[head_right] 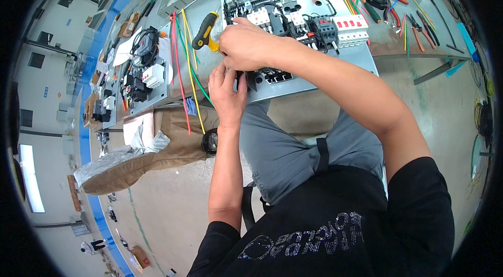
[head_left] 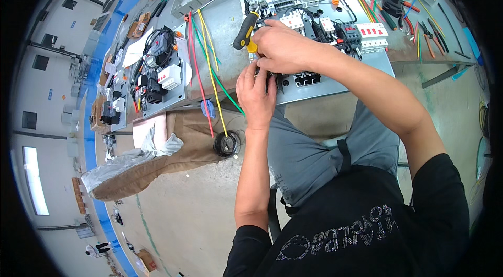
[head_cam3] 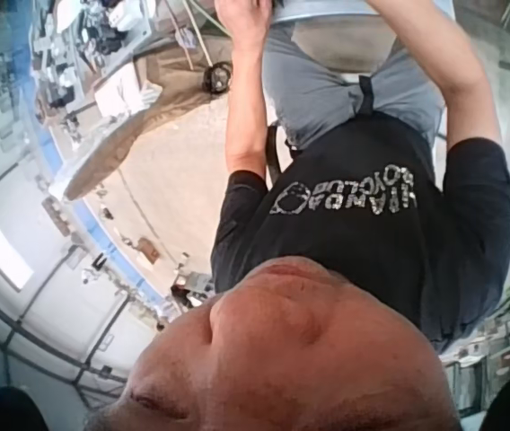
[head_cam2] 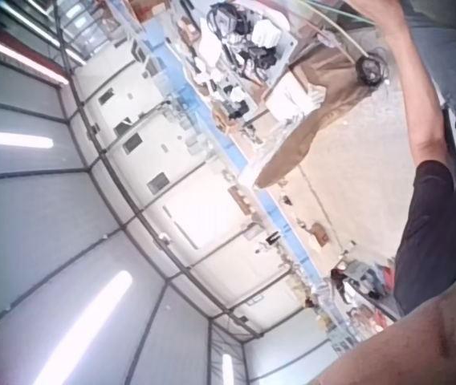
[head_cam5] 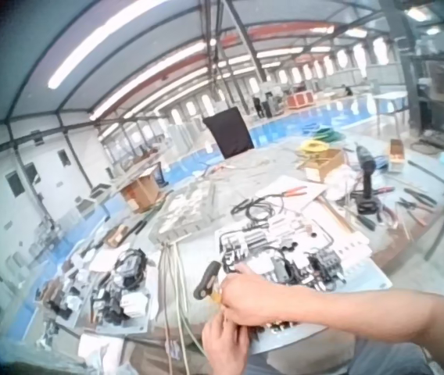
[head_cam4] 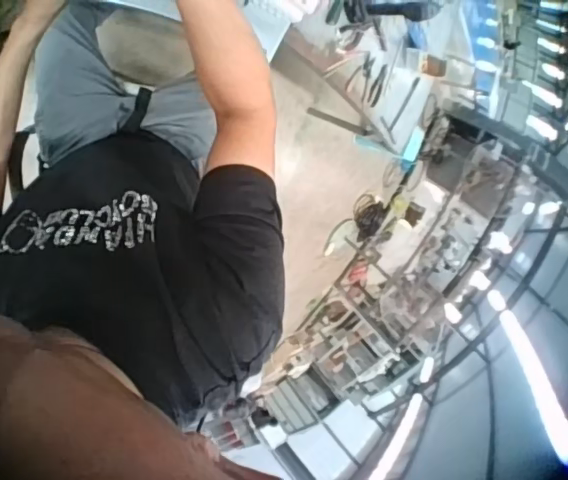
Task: The person strips insulation from colored wires using pliers and a wire stripper, then connects them to terminals on an electrical panel using a screwdriver. The person handles blue, green, and yellow wires, cutting, stripping, and securing them into the panel.
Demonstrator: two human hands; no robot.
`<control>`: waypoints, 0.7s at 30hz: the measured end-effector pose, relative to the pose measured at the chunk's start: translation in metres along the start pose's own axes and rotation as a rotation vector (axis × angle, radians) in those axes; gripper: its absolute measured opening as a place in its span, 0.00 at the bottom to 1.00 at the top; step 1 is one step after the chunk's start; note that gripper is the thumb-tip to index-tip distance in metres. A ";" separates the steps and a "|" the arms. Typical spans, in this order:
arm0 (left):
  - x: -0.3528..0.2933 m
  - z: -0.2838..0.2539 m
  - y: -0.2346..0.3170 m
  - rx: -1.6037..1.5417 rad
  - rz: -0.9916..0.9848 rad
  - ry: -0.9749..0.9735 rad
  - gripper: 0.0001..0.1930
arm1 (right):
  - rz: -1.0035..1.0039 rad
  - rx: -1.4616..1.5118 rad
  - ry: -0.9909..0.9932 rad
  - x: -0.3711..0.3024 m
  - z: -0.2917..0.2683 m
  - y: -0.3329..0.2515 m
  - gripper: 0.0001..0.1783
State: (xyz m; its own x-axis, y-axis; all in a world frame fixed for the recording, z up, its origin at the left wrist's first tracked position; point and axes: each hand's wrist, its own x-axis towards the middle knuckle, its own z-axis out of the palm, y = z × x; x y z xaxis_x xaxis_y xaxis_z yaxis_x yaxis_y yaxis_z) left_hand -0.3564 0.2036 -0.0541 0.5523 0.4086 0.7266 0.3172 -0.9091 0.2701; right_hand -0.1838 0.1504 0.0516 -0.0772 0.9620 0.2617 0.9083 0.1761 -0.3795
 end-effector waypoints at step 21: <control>0.001 -0.022 -0.006 -0.353 -0.386 0.031 0.12 | -0.039 0.334 0.200 0.014 -0.021 0.002 0.21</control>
State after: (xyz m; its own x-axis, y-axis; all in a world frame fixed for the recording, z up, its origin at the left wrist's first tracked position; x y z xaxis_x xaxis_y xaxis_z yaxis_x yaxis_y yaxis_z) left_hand -0.3744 0.2078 -0.0414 0.4216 0.7217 0.5490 0.2107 -0.6668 0.7148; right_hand -0.1748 0.1597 0.0727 0.0028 0.8996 0.4367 0.7201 0.3012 -0.6251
